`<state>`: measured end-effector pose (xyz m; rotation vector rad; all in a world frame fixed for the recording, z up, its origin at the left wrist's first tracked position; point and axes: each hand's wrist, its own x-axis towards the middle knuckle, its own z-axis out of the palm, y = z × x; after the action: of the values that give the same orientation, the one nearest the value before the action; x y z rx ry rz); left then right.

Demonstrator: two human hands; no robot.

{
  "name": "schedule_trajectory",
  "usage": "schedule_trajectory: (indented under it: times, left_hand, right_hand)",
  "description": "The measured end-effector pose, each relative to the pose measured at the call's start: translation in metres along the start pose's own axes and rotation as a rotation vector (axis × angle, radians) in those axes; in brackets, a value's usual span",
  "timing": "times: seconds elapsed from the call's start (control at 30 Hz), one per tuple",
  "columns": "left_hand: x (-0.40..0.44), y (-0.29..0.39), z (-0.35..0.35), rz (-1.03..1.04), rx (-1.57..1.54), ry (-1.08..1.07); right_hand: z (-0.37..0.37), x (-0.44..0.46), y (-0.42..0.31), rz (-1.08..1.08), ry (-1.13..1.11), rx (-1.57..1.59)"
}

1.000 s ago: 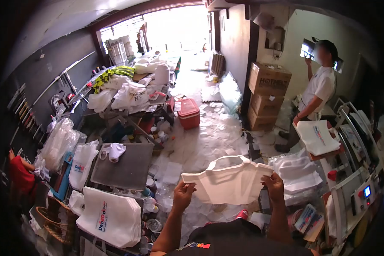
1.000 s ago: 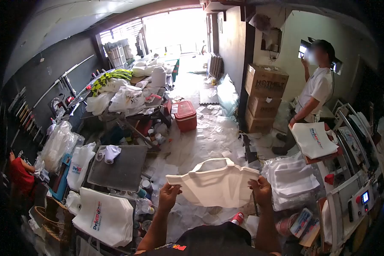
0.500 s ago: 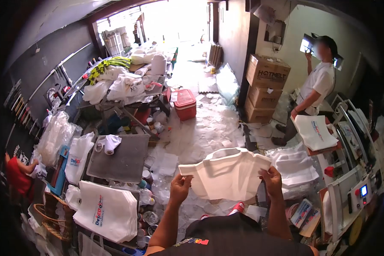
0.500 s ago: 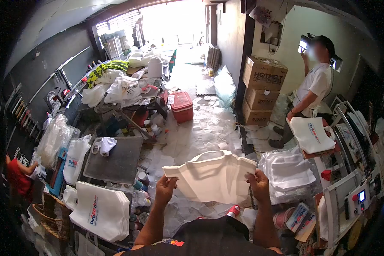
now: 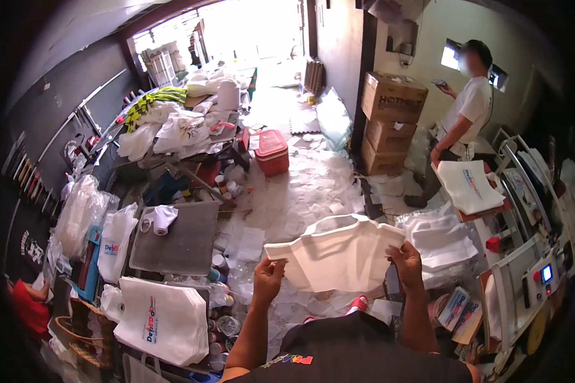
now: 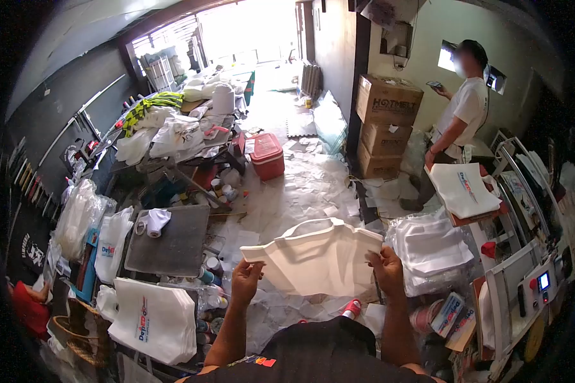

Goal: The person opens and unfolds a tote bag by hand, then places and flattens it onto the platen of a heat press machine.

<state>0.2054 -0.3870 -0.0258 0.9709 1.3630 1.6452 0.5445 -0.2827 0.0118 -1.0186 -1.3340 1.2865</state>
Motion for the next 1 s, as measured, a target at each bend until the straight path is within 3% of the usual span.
schedule_trajectory:
  times: [1.0]
  left_hand:
    - [0.01,-0.011,-0.002,0.026,0.003,0.017]
  right_hand:
    - [-0.002,0.007,0.011,0.028,0.05,-0.021]
